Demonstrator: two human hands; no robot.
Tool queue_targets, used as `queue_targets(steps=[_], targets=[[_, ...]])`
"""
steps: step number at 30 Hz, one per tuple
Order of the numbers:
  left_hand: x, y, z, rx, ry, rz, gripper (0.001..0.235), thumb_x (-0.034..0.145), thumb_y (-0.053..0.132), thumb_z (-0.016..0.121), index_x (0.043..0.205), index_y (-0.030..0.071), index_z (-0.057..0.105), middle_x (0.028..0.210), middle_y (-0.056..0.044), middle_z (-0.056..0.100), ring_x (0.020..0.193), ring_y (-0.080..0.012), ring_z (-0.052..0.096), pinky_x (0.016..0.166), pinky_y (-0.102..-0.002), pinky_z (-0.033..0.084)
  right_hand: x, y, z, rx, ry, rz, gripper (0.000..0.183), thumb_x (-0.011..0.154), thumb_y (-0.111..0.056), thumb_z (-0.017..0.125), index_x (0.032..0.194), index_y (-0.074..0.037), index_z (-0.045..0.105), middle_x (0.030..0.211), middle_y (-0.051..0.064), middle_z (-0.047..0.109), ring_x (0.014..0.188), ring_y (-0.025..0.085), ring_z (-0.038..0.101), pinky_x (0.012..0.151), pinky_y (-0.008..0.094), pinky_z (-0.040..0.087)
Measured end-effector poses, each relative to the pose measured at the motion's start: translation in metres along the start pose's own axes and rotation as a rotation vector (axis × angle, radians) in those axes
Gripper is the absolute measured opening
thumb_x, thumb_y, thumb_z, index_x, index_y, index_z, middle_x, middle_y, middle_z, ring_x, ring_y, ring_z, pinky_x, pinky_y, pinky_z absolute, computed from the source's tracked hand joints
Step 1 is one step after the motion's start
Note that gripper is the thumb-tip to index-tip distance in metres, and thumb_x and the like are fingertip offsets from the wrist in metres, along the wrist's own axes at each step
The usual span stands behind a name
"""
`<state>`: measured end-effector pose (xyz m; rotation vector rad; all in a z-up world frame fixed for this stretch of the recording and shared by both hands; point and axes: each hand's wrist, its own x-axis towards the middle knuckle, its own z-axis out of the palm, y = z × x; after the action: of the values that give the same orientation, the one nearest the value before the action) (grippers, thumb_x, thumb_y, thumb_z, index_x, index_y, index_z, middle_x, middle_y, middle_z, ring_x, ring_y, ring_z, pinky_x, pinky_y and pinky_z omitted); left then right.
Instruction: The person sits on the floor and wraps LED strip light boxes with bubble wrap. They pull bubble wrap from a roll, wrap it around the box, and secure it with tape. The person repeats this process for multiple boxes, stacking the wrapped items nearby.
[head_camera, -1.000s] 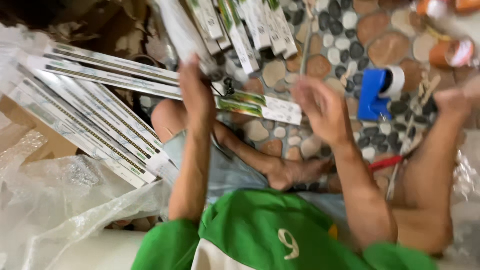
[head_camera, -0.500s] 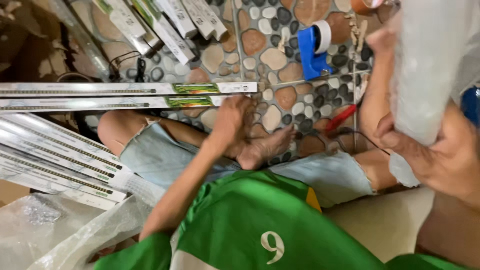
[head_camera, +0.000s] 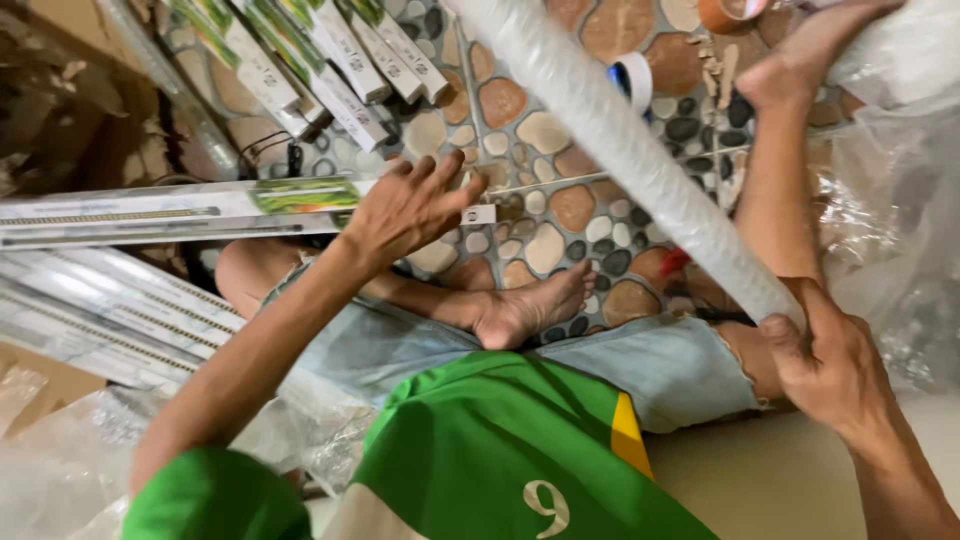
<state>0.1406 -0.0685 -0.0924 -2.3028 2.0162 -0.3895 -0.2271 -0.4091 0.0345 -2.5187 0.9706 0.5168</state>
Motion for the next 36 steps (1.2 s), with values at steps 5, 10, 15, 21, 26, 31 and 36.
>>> queue_targets(steps=[5,10,15,21,26,31,36], targets=[[-0.026,-0.024,-0.08,-0.017,0.162,0.043,0.033,0.106,0.012,0.059,0.125,0.024,0.034,0.111,-0.011,0.055,0.082,-0.0223,0.054,0.057,-0.027,0.047,0.018,0.005,0.027,-0.085,-0.027,-0.062,0.063,0.096,-0.065,0.034,0.125,-0.017,0.063,0.077,0.022,0.072,0.083,0.052,0.067,0.07,0.055,0.047],[-0.032,-0.027,-0.074,-0.148,0.009,-0.014,0.063,0.109,0.046,0.069,0.146,0.025,0.022,0.108,-0.012,0.052,0.08,-0.02,0.051,0.053,-0.026,0.047,0.011,0.026,0.026,-0.008,-0.019,-0.057,0.064,0.096,-0.063,0.035,0.121,-0.012,0.064,0.077,0.021,0.07,0.081,0.048,0.067,0.072,0.053,0.048],[-0.005,-0.024,-0.102,-0.442,0.181,-0.471,0.06,0.109,0.065,0.022,0.119,0.014,0.053,0.096,-0.008,0.056,0.076,-0.021,0.05,0.061,-0.036,0.042,-0.007,0.05,0.022,0.009,0.117,0.005,0.051,0.107,-0.039,0.047,0.146,-0.012,0.066,0.089,0.028,0.074,0.085,0.049,0.069,0.076,0.053,0.052],[0.024,-0.054,-0.109,-0.28,0.366,-0.63,0.044,0.092,0.045,0.066,0.104,0.008,0.046,0.096,-0.01,0.047,0.084,-0.024,0.044,0.069,-0.042,0.04,-0.001,0.078,0.053,-0.132,0.245,-0.111,0.046,0.109,-0.044,0.052,0.138,-0.014,0.071,0.085,0.03,0.07,0.085,0.054,0.067,0.076,0.058,0.051],[0.017,-0.078,-0.108,-0.192,0.401,-0.625,0.05,0.086,0.032,0.076,0.109,0.006,0.04,0.095,-0.008,0.04,0.085,-0.0213,0.037,0.068,-0.037,0.038,0.007,0.067,0.076,-0.056,0.247,-0.199,0.034,0.102,-0.041,0.059,0.121,-0.015,0.071,0.089,0.019,0.069,0.083,0.041,0.066,0.078,0.049,0.05],[0.006,-0.085,-0.126,-0.2,0.424,-0.648,0.064,0.088,0.033,0.09,0.112,0.001,0.04,0.095,-0.014,0.046,0.085,-0.0276,0.044,0.067,-0.043,0.037,0.011,0.061,0.085,-0.004,0.317,-0.475,0.04,0.1,-0.038,0.059,0.122,-0.007,0.071,0.083,0.02,0.064,0.073,0.041,0.064,0.071,0.052,0.048],[-0.016,-0.104,-0.105,0.179,0.306,-0.434,0.088,0.119,0.054,0.093,0.167,0.033,0.022,0.125,-0.013,0.054,0.097,-0.021,0.056,0.065,-0.03,0.049,-0.007,-0.026,0.022,-0.128,0.409,-0.486,0.046,0.096,-0.044,0.065,0.127,-0.011,0.076,0.098,0.01,0.077,0.072,0.034,0.066,0.076,0.049,0.054]])
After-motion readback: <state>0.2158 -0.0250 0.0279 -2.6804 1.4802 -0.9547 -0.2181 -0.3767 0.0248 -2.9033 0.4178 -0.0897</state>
